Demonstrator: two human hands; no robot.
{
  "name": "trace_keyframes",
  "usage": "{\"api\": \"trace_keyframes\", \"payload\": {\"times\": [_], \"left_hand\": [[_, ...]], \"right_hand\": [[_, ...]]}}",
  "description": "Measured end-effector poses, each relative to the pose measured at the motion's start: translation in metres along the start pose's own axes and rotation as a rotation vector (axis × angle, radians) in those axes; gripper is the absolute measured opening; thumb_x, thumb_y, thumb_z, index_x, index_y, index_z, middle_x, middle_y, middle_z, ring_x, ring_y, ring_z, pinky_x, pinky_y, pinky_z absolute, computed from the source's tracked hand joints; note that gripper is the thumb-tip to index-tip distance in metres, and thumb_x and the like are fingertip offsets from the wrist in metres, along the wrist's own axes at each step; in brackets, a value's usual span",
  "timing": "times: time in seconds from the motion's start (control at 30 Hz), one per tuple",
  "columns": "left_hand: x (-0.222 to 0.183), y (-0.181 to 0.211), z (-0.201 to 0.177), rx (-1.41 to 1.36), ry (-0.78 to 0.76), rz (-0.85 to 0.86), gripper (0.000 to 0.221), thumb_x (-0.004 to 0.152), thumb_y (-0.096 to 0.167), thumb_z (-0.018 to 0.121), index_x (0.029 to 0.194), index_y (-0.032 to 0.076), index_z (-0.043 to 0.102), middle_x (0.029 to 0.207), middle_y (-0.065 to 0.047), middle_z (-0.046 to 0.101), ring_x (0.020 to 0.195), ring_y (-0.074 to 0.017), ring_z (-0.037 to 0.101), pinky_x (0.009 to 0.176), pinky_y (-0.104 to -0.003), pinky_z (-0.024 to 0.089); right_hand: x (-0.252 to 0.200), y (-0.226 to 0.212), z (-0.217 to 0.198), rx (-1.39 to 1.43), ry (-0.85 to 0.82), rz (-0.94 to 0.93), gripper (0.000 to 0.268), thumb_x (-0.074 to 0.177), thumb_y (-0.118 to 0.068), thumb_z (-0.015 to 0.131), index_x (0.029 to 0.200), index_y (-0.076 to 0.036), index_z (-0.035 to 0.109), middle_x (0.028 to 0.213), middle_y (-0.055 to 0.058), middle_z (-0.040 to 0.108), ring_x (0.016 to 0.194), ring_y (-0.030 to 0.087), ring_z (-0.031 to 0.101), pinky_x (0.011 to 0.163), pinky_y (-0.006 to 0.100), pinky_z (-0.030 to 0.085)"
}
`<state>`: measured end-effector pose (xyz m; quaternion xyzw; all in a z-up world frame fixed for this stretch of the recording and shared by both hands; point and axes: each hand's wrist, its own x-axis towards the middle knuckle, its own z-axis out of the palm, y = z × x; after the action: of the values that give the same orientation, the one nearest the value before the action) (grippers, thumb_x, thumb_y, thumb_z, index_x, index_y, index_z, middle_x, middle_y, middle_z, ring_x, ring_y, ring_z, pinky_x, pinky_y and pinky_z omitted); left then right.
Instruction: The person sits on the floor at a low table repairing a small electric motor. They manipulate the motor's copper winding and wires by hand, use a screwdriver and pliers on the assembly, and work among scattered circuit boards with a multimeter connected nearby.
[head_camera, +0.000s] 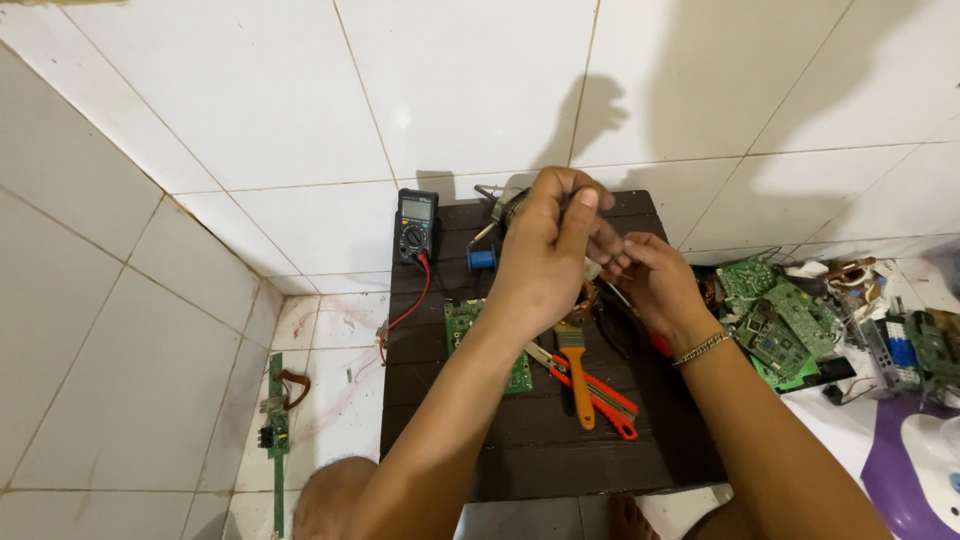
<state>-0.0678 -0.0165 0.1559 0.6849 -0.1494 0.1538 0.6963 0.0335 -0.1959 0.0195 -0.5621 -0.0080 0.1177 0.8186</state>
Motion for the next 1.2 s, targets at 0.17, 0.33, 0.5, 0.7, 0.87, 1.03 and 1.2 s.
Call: {"api": "trace_keyframes", "payload": {"times": [0.17,0.33,0.5,0.7,0.87,1.03,1.2], "left_hand": [[-0.008,0.015,0.002,-0.362,-0.043,0.138,0.015,0.113,0.012,0.038,0.113,0.002,0.049,0.109,-0.018,0.065,0.092,-0.0247,0.072,0.084,-0.048,0.063],[-0.021,0.047,-0.008,-0.540,-0.074,0.159,0.015,0.111,0.012,0.044,0.118,0.000,0.047,0.113,-0.015,0.061,0.096,-0.0233,0.069,0.093,-0.039,0.062],[-0.027,0.083,-0.017,-0.713,-0.137,0.267,0.018,0.111,0.024,0.054,0.114,0.006,0.052,0.112,-0.009,0.062,0.101,-0.0214,0.070,0.096,-0.037,0.061],[-0.015,0.118,-0.010,-0.779,-0.259,0.366,0.016,0.118,0.019,0.048,0.123,0.006,0.056,0.120,-0.011,0.063,0.111,-0.0216,0.069,0.107,-0.045,0.062],[-0.021,0.140,-0.003,-0.795,-0.300,0.363,0.015,0.120,0.021,0.052,0.126,0.008,0.057,0.126,-0.012,0.064,0.114,-0.0236,0.070,0.111,-0.049,0.060],[-0.024,0.149,-0.008,-0.755,-0.290,0.364,0.015,0.118,0.021,0.054,0.125,0.007,0.058,0.125,-0.011,0.065,0.110,-0.0232,0.070,0.109,-0.048,0.061],[-0.017,0.157,-0.015,-0.715,-0.302,0.440,0.013,0.118,0.021,0.050,0.117,0.012,0.059,0.117,-0.004,0.066,0.107,-0.0185,0.068,0.110,-0.046,0.060]], "right_hand": [[-0.001,0.000,-0.008,0.056,-0.064,-0.094,0.019,0.093,-0.006,0.065,0.103,-0.006,0.050,0.073,0.002,0.046,0.070,0.017,0.053,0.082,0.040,0.053],[-0.008,-0.011,-0.010,0.219,-0.086,-0.145,0.018,0.096,-0.003,0.057,0.114,-0.003,0.057,0.081,0.004,0.057,0.071,0.013,0.055,0.073,0.030,0.051],[-0.013,-0.010,-0.007,0.023,-0.131,-0.133,0.020,0.094,0.004,0.058,0.113,-0.001,0.064,0.096,0.008,0.061,0.079,0.015,0.055,0.075,0.030,0.050],[-0.015,-0.008,0.003,-0.419,-0.011,-0.124,0.033,0.096,-0.006,0.064,0.128,0.000,0.062,0.081,0.008,0.061,0.062,0.015,0.053,0.055,0.028,0.046],[-0.023,-0.009,0.009,-0.963,-0.051,-0.095,0.020,0.094,-0.017,0.066,0.104,-0.003,0.076,0.083,0.007,0.072,0.069,0.017,0.060,0.067,0.029,0.051],[-0.010,-0.003,-0.001,-0.559,0.018,-0.057,0.020,0.097,0.000,0.055,0.109,0.002,0.071,0.086,0.011,0.070,0.056,0.016,0.053,0.049,0.027,0.043],[-0.036,-0.030,0.024,-0.762,-0.060,0.115,0.027,0.095,0.005,0.057,0.116,-0.001,0.073,0.114,0.012,0.077,0.067,0.012,0.055,0.061,0.024,0.046]]}}
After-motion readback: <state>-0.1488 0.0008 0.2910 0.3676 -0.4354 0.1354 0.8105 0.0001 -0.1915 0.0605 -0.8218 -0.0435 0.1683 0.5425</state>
